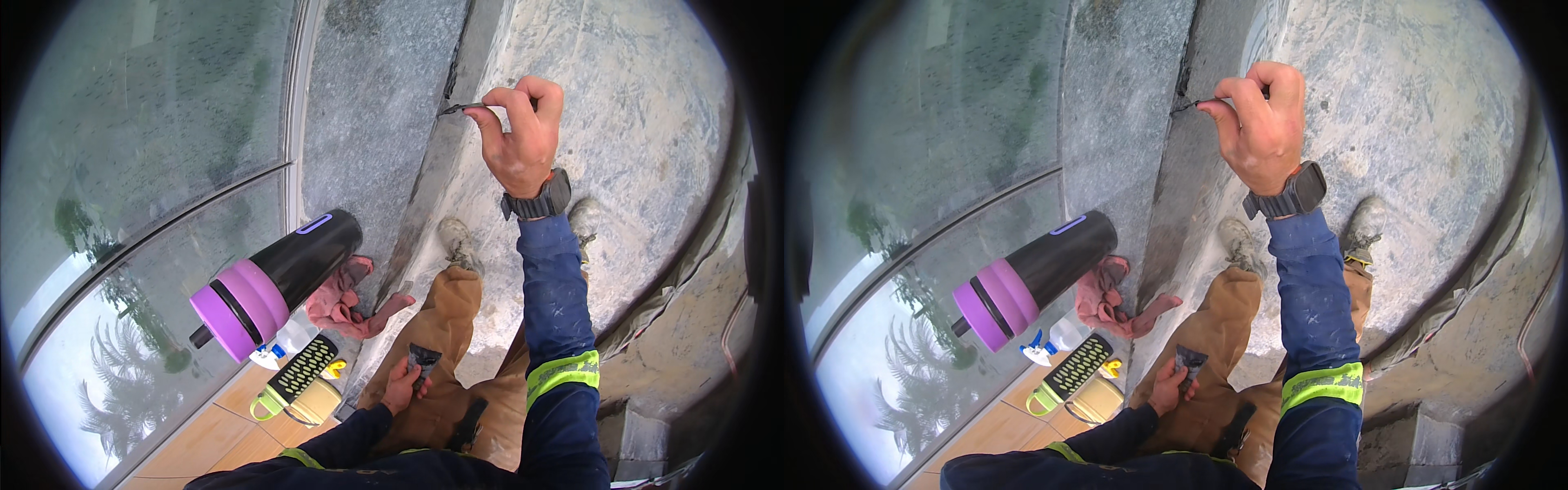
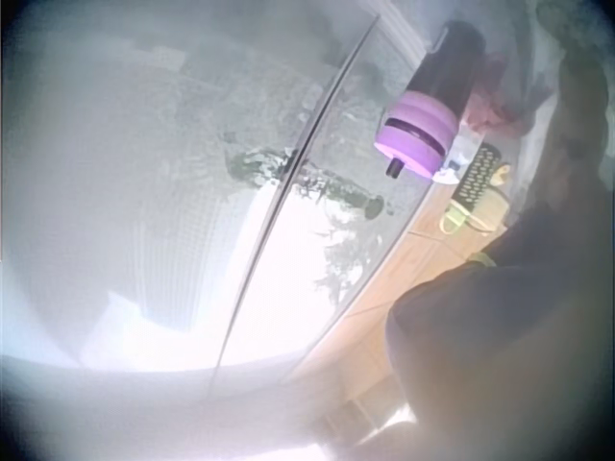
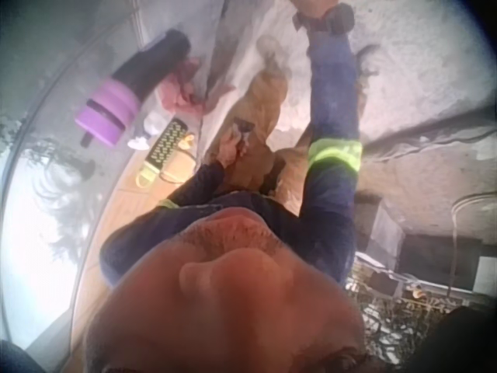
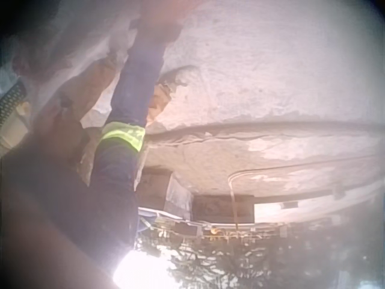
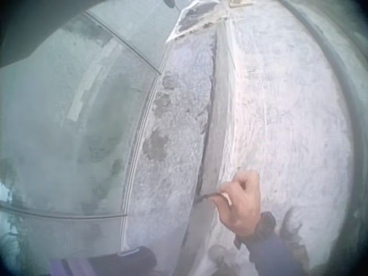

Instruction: The person uses two putty knives to apply and smooth a dark grout-like material into the joints between stone tiles on a curved surface. The person works along the seams, pressing and smoothing the material, and briefly interacts with two other workers who are also applying material to a nearby section.

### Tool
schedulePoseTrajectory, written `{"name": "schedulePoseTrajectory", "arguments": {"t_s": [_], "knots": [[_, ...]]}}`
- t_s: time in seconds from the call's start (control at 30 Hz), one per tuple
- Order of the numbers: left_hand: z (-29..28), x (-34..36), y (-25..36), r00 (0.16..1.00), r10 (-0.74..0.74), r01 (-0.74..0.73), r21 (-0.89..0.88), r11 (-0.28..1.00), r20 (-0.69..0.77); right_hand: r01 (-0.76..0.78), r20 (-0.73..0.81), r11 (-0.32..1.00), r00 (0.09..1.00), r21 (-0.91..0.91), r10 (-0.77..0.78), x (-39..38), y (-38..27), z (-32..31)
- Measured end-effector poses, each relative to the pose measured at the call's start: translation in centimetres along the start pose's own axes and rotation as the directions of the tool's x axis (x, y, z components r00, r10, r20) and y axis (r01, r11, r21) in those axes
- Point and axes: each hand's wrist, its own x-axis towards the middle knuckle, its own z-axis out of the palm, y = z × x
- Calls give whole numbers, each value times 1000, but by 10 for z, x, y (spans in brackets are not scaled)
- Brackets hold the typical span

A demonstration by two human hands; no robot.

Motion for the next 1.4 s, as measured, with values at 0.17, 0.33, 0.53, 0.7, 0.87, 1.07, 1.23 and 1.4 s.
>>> {"name": "schedulePoseTrajectory", "arguments": {"t_s": [0.17, 0.33, 0.53, 0.7, 0.87, 1.07, 1.23, 1.4], "knots": [[10, -2, 4, 1000, -16, 16, -2, 1000, -9, -13, -51, 1000, 999, 4, 13, 14, 10, 5], [27, -5, 10, 1000, -18, 17, -31, 999, -25, 29, -111, 999, 993, -17, -30, 32, 24, 10], [47, -8, 11, 999, -25, 23, -61, 998, -25, -13, -156, 999, 988, -32, 8, 51, 43, 14], [57, -11, 11, 999, -37, 34, -80, 996, -31, -105, -247, 992, 965, -67, 86, 65, 68, 24], [58, -10, 11, 999, -28, 26, -76, 997, -17, -602, -283, 795, 752, 74, 595, 45, 81, 19], [48, -11, 9, 999, -19, 16, -62, 998, -36, -494, -63, 860, 861, 128, 504, 19, 35, -12], [41, -11, 2, 1000, 19, -20, -77, 997, -14, -275, 7, 959, 961, 62, 275, 8, 7, -21], [35, -11, -5, 1000, 24, -25, -104, 994, -11, -172, 50, 983, 984, 59, 169, -6, -13, -19]]}}
